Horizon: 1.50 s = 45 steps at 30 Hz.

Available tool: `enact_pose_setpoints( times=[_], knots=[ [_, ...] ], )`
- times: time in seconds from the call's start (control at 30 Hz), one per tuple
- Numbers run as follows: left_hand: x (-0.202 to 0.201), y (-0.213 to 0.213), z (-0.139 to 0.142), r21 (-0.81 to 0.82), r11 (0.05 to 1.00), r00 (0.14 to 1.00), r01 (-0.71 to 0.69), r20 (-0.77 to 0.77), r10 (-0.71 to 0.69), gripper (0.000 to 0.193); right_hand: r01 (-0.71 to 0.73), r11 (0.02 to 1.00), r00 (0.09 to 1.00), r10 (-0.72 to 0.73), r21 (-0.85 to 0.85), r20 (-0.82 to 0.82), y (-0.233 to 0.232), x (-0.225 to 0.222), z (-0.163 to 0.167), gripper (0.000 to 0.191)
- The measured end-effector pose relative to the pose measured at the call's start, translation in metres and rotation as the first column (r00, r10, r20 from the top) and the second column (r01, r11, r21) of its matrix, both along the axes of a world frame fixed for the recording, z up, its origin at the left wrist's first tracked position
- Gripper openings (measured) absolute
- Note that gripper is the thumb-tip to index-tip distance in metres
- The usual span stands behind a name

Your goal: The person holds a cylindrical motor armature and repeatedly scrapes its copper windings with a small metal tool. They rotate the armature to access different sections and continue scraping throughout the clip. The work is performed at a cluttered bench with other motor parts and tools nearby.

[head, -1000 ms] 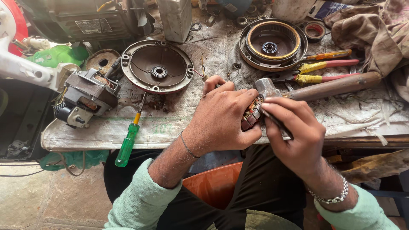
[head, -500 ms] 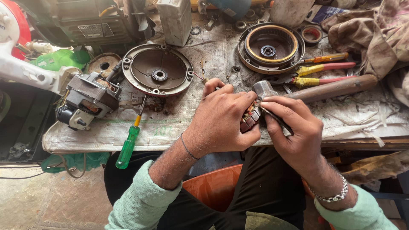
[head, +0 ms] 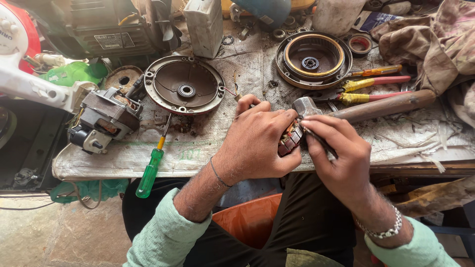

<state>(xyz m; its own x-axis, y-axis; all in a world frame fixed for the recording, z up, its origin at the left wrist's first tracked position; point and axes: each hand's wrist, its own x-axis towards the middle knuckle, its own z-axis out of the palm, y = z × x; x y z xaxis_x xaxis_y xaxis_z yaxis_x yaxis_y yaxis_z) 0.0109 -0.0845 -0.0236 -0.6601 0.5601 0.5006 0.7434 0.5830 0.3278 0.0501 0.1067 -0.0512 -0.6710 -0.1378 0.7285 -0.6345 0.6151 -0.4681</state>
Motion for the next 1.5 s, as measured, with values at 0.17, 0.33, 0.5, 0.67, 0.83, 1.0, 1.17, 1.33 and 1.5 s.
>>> enact_pose_setpoints(
  times=[0.17, 0.33, 0.5, 0.67, 0.83, 1.0, 1.17, 1.33, 1.5],
  knots=[
    [-0.001, 0.001, 0.001, 0.022, 1.0, 0.999, 0.008, -0.036, -0.007, 0.054, -0.098, 0.992, 0.989, 0.106, 0.081, -0.106, 0.001, 0.019, 0.0, 0.025],
    [-0.001, 0.001, 0.0, 0.028, 0.999, 1.0, 0.016, -0.025, -0.015, 0.051, -0.04, 0.998, 0.998, 0.042, 0.042, -0.053, 0.0, 0.006, 0.002, 0.025],
    [-0.001, 0.0, 0.0, 0.012, 1.0, 1.0, 0.011, -0.017, -0.011, 0.053, -0.089, 0.995, 0.993, 0.092, 0.041, -0.068, 0.0, 0.012, 0.004, 0.024],
    [-0.001, 0.0, 0.0, 0.026, 1.0, 0.999, 0.013, -0.035, -0.012, 0.054, -0.095, 0.991, 0.985, 0.107, 0.091, -0.134, -0.001, 0.018, 0.003, 0.023],
    [0.0, 0.0, 0.001, 0.008, 1.0, 1.0, 0.003, -0.03, -0.003, 0.049, -0.032, 0.999, 0.999, 0.032, 0.005, -0.019, 0.0, 0.002, 0.003, 0.025],
    [0.0, 0.0, 0.002, 0.02, 1.0, 1.0, 0.011, -0.009, -0.011, 0.05, -0.122, 0.991, 0.988, 0.127, 0.062, -0.09, 0.002, 0.016, 0.001, 0.024],
    [0.001, 0.001, 0.002, 0.023, 1.0, 1.0, 0.01, -0.026, -0.01, 0.047, -0.056, 0.998, 0.998, 0.057, 0.018, -0.037, 0.001, 0.002, 0.001, 0.024],
    [0.001, 0.0, 0.002, 0.016, 1.0, 1.0, 0.006, -0.02, -0.006, 0.048, -0.071, 0.997, 0.997, 0.071, 0.001, -0.024, 0.002, 0.009, 0.002, 0.024],
    [-0.001, 0.001, 0.001, 0.042, 0.999, 0.999, 0.024, -0.033, -0.022, 0.055, -0.137, 0.988, 0.984, 0.143, 0.065, -0.105, 0.003, 0.014, 0.0, 0.024]
  ],
)
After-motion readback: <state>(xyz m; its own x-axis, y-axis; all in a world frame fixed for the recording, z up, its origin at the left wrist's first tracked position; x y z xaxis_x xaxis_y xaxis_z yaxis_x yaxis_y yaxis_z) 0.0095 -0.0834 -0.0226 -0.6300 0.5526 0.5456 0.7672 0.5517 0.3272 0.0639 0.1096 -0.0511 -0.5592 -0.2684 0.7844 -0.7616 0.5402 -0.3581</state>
